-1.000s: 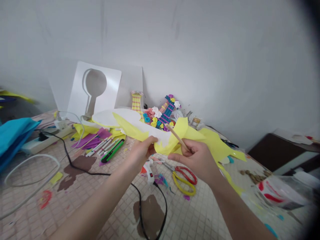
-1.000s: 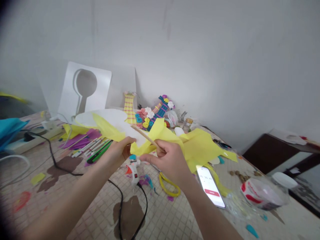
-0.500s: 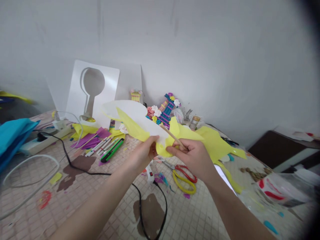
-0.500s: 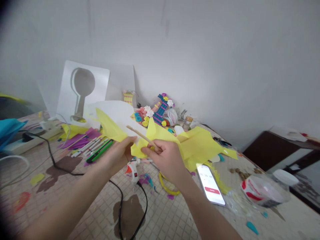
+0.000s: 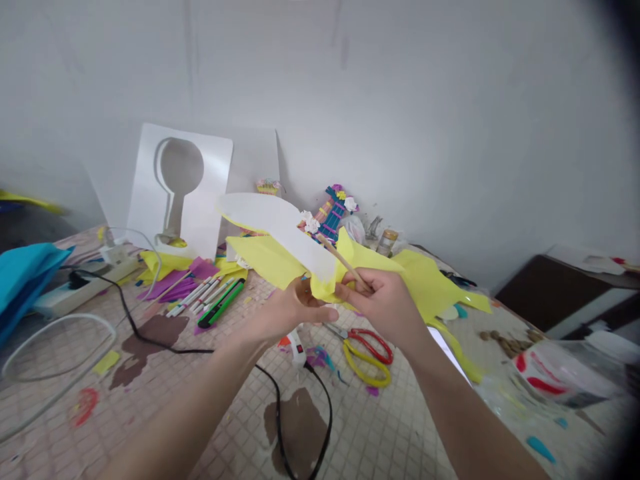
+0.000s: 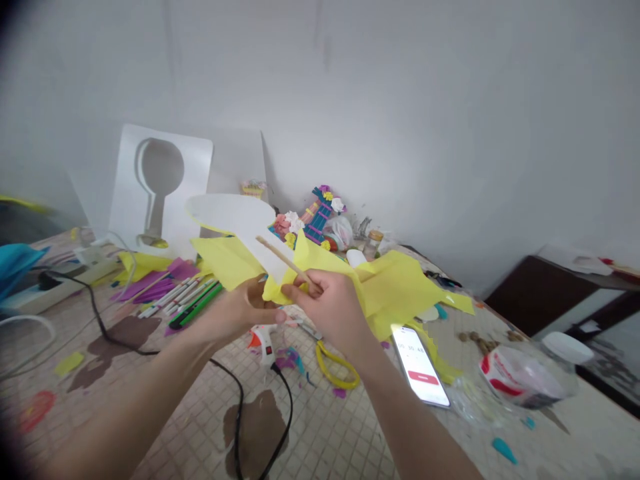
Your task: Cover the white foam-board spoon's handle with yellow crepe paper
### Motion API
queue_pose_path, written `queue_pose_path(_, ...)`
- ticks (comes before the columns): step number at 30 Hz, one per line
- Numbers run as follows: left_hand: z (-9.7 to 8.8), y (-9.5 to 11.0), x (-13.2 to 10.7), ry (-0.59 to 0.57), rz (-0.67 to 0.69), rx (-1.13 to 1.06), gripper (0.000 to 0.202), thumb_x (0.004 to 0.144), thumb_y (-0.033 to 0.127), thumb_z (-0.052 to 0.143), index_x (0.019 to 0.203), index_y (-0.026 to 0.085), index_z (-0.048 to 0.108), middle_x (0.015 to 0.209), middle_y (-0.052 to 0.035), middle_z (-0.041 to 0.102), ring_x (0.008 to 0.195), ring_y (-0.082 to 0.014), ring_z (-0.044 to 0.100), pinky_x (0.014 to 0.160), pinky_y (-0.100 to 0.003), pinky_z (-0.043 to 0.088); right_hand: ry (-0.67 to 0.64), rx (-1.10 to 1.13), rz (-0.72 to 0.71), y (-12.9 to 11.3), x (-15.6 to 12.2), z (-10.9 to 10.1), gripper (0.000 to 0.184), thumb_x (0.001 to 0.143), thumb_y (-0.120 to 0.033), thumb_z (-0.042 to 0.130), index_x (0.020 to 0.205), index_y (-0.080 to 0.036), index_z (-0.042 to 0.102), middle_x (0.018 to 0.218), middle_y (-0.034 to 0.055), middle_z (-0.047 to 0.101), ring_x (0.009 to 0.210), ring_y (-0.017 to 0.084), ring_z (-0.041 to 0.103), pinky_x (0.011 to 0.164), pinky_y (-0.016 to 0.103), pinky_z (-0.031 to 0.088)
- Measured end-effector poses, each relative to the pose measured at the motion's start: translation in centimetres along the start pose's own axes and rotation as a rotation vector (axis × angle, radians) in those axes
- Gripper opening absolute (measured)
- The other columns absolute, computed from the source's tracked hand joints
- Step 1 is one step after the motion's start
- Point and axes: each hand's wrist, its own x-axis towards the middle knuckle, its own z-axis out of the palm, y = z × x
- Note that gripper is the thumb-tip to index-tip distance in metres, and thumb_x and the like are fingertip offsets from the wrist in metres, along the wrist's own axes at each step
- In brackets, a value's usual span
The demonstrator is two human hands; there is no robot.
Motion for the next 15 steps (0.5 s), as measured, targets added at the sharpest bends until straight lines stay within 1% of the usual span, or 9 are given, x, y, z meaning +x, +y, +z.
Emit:
queue_pose_path(2,0.0,-0.1,0.1,0.095,0.02,0.078,0.037,0.061,0.011,0.069,0.097,0.016,0.06,0.102,-0.0062,0.065,0.09,-0.0183,0.058,0.076,-0.029,0.044,0.02,-0.004,-0.058,0.2,-0.4,-0.1,0.03,0.072,-0.035,0.06,0.051,-0.017,0.047,0.049,-0.0079,0.023,0.045,0.006,0.023,0.041,0.021,0.018)
queue_pose_path(3,-0.1,-0.1,0.1,0.1,0.04,0.08,0.036,0.064,0.012,0.067,0.099,0.017,0.06,0.101,-0.0055,0.065,0.089,-0.018,0.059,0.076,-0.029,0.044,0.03,-0.013,-0.091,0.3,-0.6,-0.2,0.026,0.072,-0.034,0.06,0.055,-0.016,0.053,0.048,-0.0081,0.023,0.044,0.006,0.023,0.041,0.021,0.019)
queue_pose_path(5,-0.3,0.0,0.2,0.044,0.076,0.036,0.039,0.066,0.015,0.066,0.104,0.018,0.058,0.104,-0.0057,0.064,0.092,-0.0191,0.058,0.075,-0.03,0.046,0.029,-0.035,-0.142,0.5,-0.9,-0.2,0.016,0.074,-0.032,0.06,0.074,-0.017,0.065,0.047,-0.0081,0.028,0.043,0.006,0.025,0.041,0.02,0.022)
queue_pose_path(7,-0.6,-0.1,0.4,0.002,0.08,-0.014,0.035,0.068,0.019,0.067,0.102,0.017,0.059,0.104,-0.0068,0.064,0.093,-0.0202,0.058,0.073,-0.03,0.047,-0.002,-0.042,-0.165,0.7,-1.0,-0.1,0.021,0.076,-0.029,0.058,0.092,-0.019,0.067,0.049,-0.0071,0.037,0.044,0.007,0.029,0.042,0.02,0.025)
queue_pose_path(9,-0.8,-0.3,0.6,0.03,0.065,-0.028,0.027,0.068,0.021,0.067,0.094,0.016,0.062,0.1,-0.0065,0.065,0.091,-0.0193,0.059,0.075,-0.03,0.047,-0.05,-0.036,-0.154,1.1,-0.9,0.2,0.022,0.077,-0.027,0.056,0.094,-0.019,0.068,0.051,-0.0057,0.045,0.044,0.007,0.033,0.042,0.019,0.027)
queue_pose_path(11,-0.9,-0.5,0.8,0.093,0.056,-0.005,0.025,0.066,0.02,0.068,0.09,0.016,0.062,0.095,-0.0054,0.067,0.087,-0.0182,0.06,0.079,-0.031,0.046,-0.066,-0.029,-0.139,1.5,-0.8,0.4,0.022,0.077,-0.027,0.055,0.092,-0.017,0.069,0.05,-0.005,0.047,0.043,0.007,0.035,0.041,0.019,0.028)
queue_pose_path(13,-1.0,-0.8,0.9,0.148,0.061,0.03,0.03,0.064,0.018,0.069,0.092,0.016,0.061,0.095,-0.0056,0.067,0.088,-0.0187,0.061,0.083,-0.033,0.044,0.006,-0.03,-0.17,1.8,-1.2,0.3,0.021,0.078,-0.027,0.055,0.09,-0.017,0.069,0.049,-0.0046,0.049,0.042,0.007,0.037,0.04,0.02,0.029)
queue_pose_path(14,-1.0,-0.8,0.9,0.191,0.068,0.048,0.031,0.063,0.017,0.07,0.093,0.015,0.061,0.096,-0.0061,0.067,0.088,-0.0195,0.061,0.084,-0.033,0.044,0.081,-0.03,-0.217,2.0,-1.6,0.1,0.019,0.078,-0.025,0.056,0.088,-0.017,0.069,0.051,-0.0041,0.051,0.043,0.008,0.039,0.041,0.02,0.032)
queue_pose_path(15,-1.1,-0.9,0.9,0.239,0.069,0.068,0.032,0.061,0.017,0.07,0.093,0.015,0.061,0.096,-0.0068,0.067,0.089,-0.0204,0.061,0.084,-0.034,0.044,0.186,-0.027,-0.275,2.1,-2.1,-0.3,0.016,0.077,-0.023,0.057,0.087,-0.019,0.069,0.055,-0.0036,0.055,0.044,0.008,0.043,0.043,0.021,0.035)
